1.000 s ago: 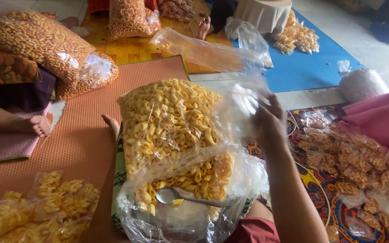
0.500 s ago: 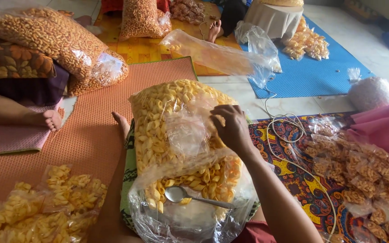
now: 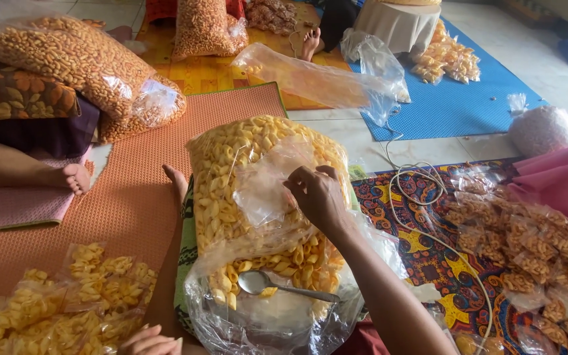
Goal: Manually scooping snacks from a large bulk bag into smaller individual plastic bags using a spoon.
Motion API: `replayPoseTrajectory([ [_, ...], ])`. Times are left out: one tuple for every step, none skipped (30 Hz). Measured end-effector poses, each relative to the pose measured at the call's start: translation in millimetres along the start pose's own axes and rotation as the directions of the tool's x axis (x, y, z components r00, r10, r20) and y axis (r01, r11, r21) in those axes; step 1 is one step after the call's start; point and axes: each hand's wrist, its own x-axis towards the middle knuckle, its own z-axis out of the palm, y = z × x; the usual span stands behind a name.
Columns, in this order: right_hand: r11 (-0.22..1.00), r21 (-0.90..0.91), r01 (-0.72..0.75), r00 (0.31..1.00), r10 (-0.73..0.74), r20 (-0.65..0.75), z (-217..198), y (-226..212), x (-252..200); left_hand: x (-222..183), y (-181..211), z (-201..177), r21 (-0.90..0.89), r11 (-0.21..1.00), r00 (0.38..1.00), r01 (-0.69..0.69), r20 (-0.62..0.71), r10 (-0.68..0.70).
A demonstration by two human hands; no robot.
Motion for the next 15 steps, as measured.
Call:
replayPoseTrajectory([
  [1.0, -0.002, -0.001, 1.0, 0.001, -0.002, -4, 1, -1, 27, 21, 0, -0.002, 1.0, 1.0, -0.002, 0.0, 0.002],
  [0.999, -0.011, 0.032, 0.998, -0.033, -0.048, -8, 2, -2, 54, 43, -1, -0.013, 0.997, 0.995, -0.082, 0.051, 0.082],
  [0.998, -0.018, 0.064, 0.994, -0.065, -0.092, -10, 2, -4, 80, 64, -4, -0.024, 0.987, 0.982, -0.159, 0.104, 0.161],
  [0.998, -0.017, 0.062, 0.994, -0.063, -0.092, -19, -3, -9, 109, 90, -6, -0.024, 0.987, 0.981, -0.16, 0.106, 0.161],
  [0.994, 0.108, 0.008, 0.991, 0.006, -0.133, -28, -8, -14, 140, 115, -9, -0.099, 0.983, 0.979, -0.153, 0.122, 0.164],
  [0.971, 0.234, -0.041, 0.983, 0.081, -0.163, -36, -14, -19, 170, 140, -12, -0.174, 0.974, 0.976, -0.143, 0.137, 0.168],
  [0.971, 0.237, -0.043, 0.984, 0.082, -0.16, -48, -24, -30, 184, 162, -8, -0.172, 0.975, 0.976, -0.141, 0.14, 0.165],
  [0.955, 0.296, -0.031, 0.991, 0.067, -0.113, -60, -34, -40, 197, 184, -3, -0.351, 0.936, 0.993, 0.01, 0.113, 0.032],
  [0.936, 0.352, -0.023, 0.996, 0.05, -0.068, -72, -44, -50, 211, 206, 2, -0.521, 0.841, 0.988, 0.147, 0.111, -0.104],
  [0.935, 0.353, -0.026, 0.996, 0.053, -0.066, -75, -49, -66, 231, 224, 0, -0.521, 0.84, 0.988, 0.15, 0.114, -0.106],
  [0.916, 0.398, -0.044, 0.999, 0.046, 0.006, -77, -53, -82, 251, 241, -1, -0.52, 0.821, 0.967, 0.235, 0.208, -0.145],
  [0.895, 0.441, -0.066, 0.996, 0.036, 0.077, -80, -57, -98, 271, 259, -2, -0.511, 0.799, 0.937, 0.318, 0.299, -0.181],
  [0.895, 0.441, -0.067, 0.997, 0.038, 0.074, -81, -63, -106, 270, 261, 3, -0.512, 0.799, 0.937, 0.316, 0.301, -0.178],
  [0.905, 0.41, -0.114, 0.991, 0.077, 0.105, -83, -68, -113, 269, 263, 9, -0.512, 0.756, 0.889, 0.408, 0.41, -0.202],
  [0.911, 0.378, -0.164, 0.983, 0.12, 0.136, -84, -74, -122, 267, 265, 14, -0.498, 0.709, 0.827, 0.499, 0.517, -0.219],
])
